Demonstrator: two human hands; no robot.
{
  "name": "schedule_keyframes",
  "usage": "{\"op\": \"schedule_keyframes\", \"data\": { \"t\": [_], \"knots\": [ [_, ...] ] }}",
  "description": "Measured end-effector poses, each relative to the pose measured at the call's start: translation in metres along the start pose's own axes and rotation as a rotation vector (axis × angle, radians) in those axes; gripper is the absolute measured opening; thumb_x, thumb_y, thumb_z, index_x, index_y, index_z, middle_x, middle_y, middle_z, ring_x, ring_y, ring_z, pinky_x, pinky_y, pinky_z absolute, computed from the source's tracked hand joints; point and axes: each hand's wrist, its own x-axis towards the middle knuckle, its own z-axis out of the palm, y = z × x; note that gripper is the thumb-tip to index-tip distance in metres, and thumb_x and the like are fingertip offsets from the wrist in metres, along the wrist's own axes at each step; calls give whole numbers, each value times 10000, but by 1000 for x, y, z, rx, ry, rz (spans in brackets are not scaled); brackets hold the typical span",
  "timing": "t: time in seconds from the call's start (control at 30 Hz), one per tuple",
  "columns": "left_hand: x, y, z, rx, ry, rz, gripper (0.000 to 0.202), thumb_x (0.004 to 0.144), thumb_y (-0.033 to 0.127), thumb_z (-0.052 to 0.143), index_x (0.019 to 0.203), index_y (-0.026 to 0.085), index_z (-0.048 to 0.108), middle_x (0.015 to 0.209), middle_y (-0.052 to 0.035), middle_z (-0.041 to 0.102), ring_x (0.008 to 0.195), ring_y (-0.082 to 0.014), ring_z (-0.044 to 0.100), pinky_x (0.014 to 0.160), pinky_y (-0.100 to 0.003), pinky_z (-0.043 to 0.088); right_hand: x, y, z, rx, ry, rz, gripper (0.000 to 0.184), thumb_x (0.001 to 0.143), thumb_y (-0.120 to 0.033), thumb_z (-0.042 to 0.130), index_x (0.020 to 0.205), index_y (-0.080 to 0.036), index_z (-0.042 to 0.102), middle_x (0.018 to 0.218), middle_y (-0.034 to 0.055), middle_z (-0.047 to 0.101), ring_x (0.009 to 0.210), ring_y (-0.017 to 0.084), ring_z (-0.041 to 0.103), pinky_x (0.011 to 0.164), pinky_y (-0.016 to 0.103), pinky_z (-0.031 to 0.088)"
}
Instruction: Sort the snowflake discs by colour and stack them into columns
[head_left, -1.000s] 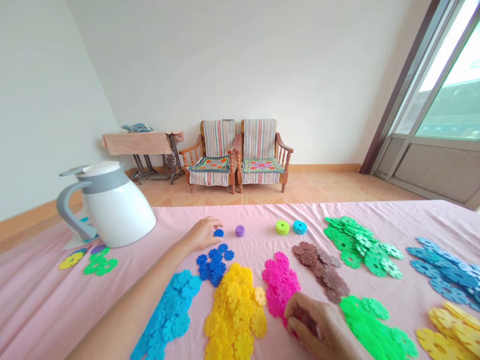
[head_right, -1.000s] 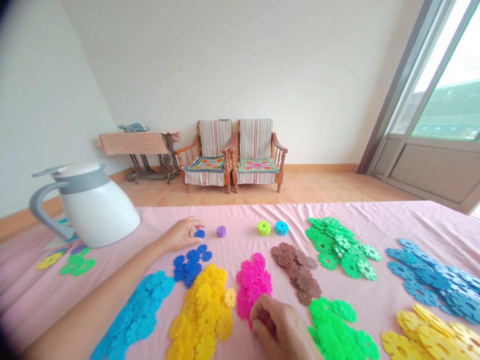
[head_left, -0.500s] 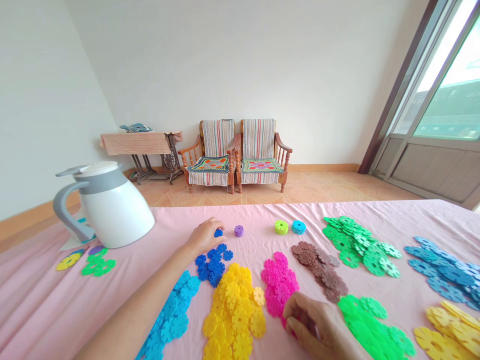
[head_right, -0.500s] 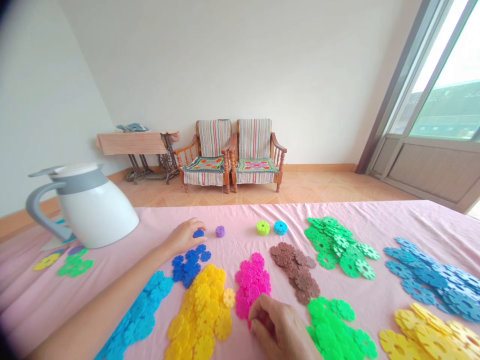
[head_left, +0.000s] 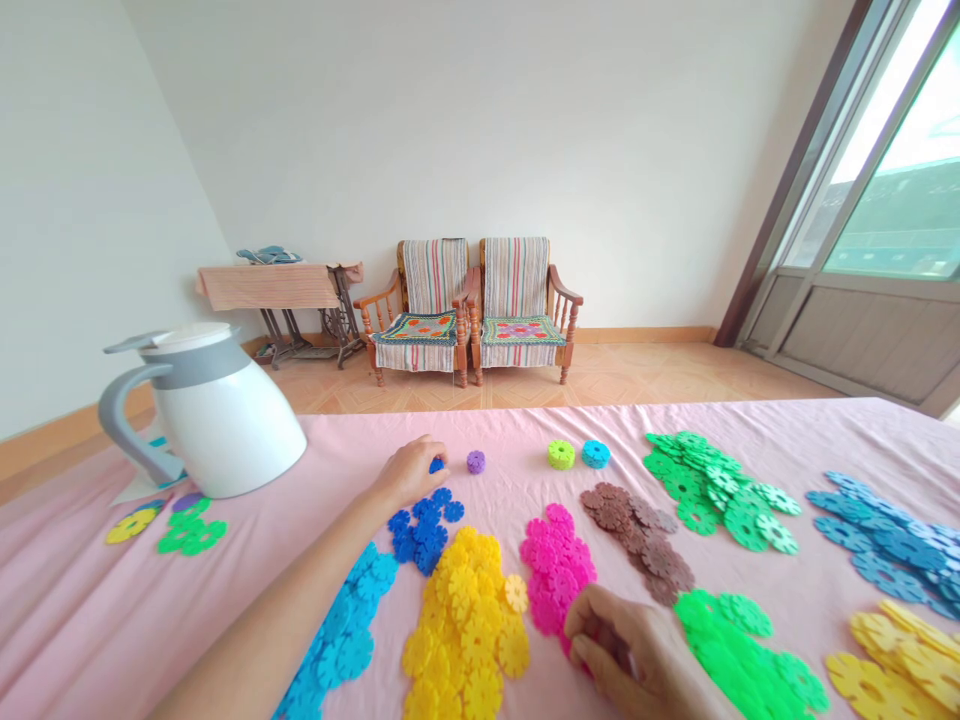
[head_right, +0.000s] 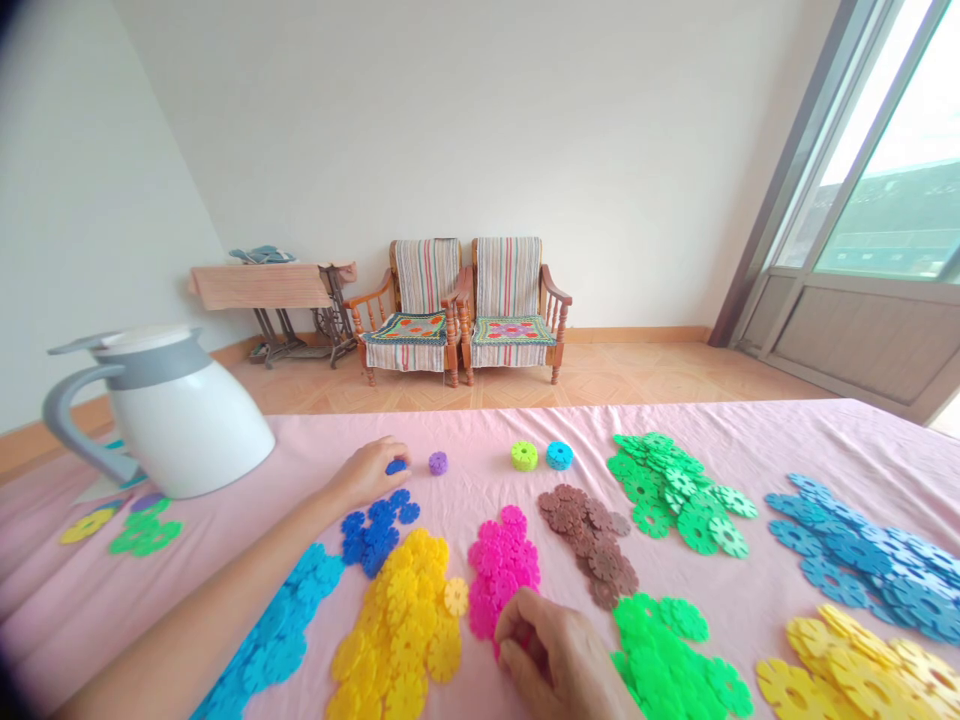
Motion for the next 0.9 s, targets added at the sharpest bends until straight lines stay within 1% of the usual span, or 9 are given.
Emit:
{"op": "schedule_keyframes", "data": {
  "t": [0.1,0.23,0.3,0.37,0.4,0.47,0.57,0.7,0.9],
  "knots": [
    [0,2,-3,4,-2,-2,84,737,226,600,804,204,646,858,-31,598,812,-180,591,762,-259,434,0,-1,0,-3,7,6,112,728,-119,479,740,-171,578,587,-33,546,537,85,447,489,177,288],
    [-4,6,-18,18,30,-18,215,745,311,627,935,211,634,948,-48,596,834,-193,590,758,-274,433,0,-2,-1,-10,-8,6,105,728,-126,479,735,-179,568,592,-31,555,542,87,454,493,176,292],
    [-10,9,-27,29,46,-8,148,763,309,602,863,203,629,904,-41,600,800,-186,588,728,-268,429,0,-2,-1,-19,-10,4,103,731,-131,478,738,-181,568,598,-29,562,543,87,456,493,174,292],
    [-17,12,-33,16,5,40,94,768,281,578,761,197,617,820,-25,604,758,-176,585,693,-256,423,0,-3,-1,-31,-10,2,104,732,-131,480,743,-179,571,607,-28,570,545,86,459,493,174,291],
    [-21,14,-34,4,-32,68,87,764,268,572,743,197,617,798,-21,607,752,-176,585,686,-252,422,0,-3,-1,-34,-7,1,104,732,-129,481,744,-178,572,609,-28,572,545,86,460,494,174,290],
    [-28,17,-33,0,-98,109,81,741,244,574,777,207,636,811,-22,614,772,-183,592,697,-253,423,-1,-4,-1,-35,7,0,103,729,-124,483,737,-176,571,603,-30,568,542,85,459,496,174,291],
    [-35,22,-26,48,-138,114,160,707,228,579,850,223,649,861,-34,606,803,-203,599,715,-269,429,-1,-6,-1,-34,16,-5,109,729,-116,481,734,-176,573,595,-32,558,540,86,456,498,176,291],
    [-36,27,-20,60,-166,77,165,692,209,558,836,214,639,868,-46,594,792,-207,602,703,-274,440,-1,-4,0,-35,8,7,107,729,-126,481,726,-178,575,592,-31,549,540,84,444,491,174,280],
    [-35,33,-22,50,-187,42,166,628,197,588,795,203,590,870,-41,604,789,-214,606,676,-272,441,-1,-2,3,-16,29,8,97,729,-162,472,721,-175,568,574,-32,528,529,85,425,480,179,264]
  ]
}}
